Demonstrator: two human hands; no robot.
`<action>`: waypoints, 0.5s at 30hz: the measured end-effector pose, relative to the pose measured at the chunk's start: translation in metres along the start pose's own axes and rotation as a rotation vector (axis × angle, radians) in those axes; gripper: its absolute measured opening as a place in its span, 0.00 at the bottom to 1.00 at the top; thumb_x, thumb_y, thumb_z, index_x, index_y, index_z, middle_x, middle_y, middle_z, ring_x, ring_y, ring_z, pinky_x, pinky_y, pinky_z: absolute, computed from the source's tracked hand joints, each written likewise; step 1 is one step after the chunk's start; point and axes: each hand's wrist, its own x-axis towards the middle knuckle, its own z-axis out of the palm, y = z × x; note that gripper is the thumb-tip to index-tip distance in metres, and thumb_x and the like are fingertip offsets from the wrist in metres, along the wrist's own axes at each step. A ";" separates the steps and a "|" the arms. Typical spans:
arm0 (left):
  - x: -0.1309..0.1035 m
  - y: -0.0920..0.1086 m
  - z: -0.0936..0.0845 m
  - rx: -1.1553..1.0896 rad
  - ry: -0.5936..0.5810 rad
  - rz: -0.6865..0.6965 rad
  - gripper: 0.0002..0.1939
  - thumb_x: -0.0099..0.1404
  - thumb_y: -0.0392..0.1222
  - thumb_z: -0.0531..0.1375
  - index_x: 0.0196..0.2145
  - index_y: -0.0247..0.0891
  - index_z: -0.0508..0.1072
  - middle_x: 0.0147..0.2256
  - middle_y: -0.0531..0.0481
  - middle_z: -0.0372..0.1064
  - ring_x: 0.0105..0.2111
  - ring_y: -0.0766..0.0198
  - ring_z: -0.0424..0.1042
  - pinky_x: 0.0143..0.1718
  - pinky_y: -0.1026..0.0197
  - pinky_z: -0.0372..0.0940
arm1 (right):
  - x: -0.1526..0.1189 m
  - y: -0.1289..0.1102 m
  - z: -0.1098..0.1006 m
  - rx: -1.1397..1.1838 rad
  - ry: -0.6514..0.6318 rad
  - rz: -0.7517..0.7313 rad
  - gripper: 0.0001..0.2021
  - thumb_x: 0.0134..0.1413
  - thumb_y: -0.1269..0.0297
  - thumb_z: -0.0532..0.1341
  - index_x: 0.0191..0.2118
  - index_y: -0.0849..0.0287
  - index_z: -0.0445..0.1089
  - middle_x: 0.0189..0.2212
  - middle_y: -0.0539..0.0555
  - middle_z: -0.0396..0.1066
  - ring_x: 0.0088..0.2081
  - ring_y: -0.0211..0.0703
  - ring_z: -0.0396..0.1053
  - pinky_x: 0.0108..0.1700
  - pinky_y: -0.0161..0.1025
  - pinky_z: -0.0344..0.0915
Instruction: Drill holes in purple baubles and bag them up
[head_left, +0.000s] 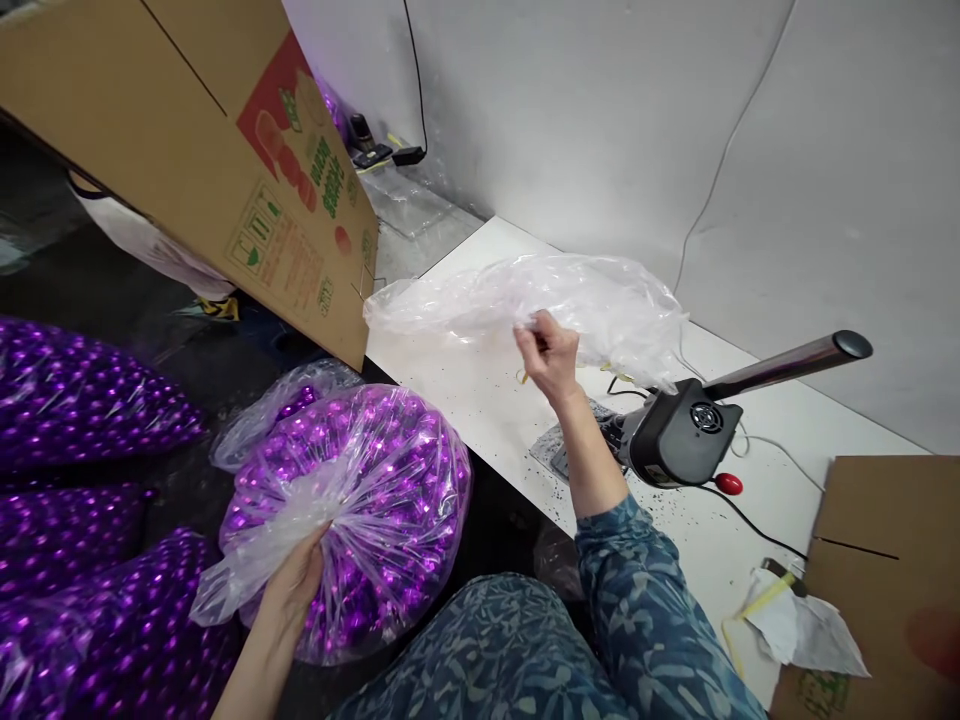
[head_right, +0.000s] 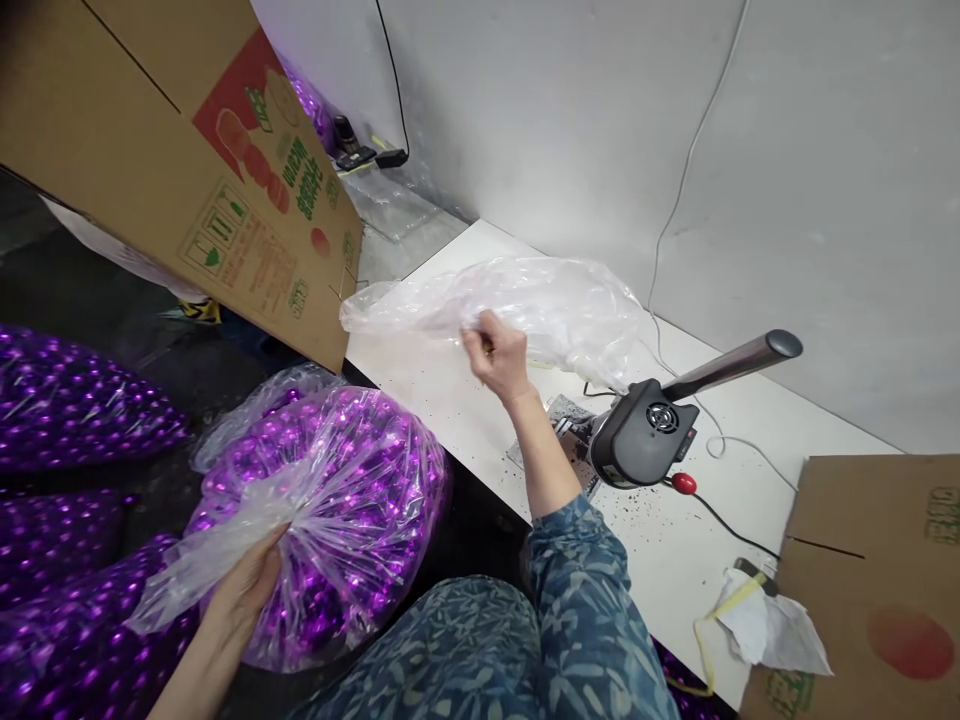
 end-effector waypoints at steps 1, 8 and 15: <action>0.000 0.000 0.001 -0.001 0.011 0.001 0.24 0.56 0.24 0.63 0.49 0.41 0.77 0.48 0.51 0.78 0.60 0.59 0.69 0.70 0.55 0.53 | -0.003 -0.021 0.001 0.039 -0.122 -0.033 0.14 0.62 0.59 0.55 0.26 0.55 0.54 0.17 0.43 0.53 0.20 0.31 0.52 0.27 0.33 0.50; -0.001 -0.001 0.007 -0.053 0.009 0.016 0.23 0.55 0.23 0.62 0.48 0.38 0.77 0.50 0.49 0.77 0.63 0.59 0.65 0.70 0.57 0.51 | -0.016 -0.102 0.020 0.648 -1.163 -0.031 0.18 0.57 0.56 0.60 0.23 0.57 0.55 0.17 0.42 0.49 0.19 0.27 0.48 0.23 0.31 0.47; -0.010 0.001 0.007 -0.064 0.035 0.013 0.26 0.54 0.23 0.64 0.50 0.40 0.76 0.51 0.49 0.77 0.63 0.58 0.65 0.70 0.55 0.51 | 0.053 0.032 0.076 0.743 -0.181 0.536 0.25 0.62 0.39 0.52 0.26 0.55 0.58 0.17 0.40 0.39 0.19 0.31 0.42 0.24 0.31 0.50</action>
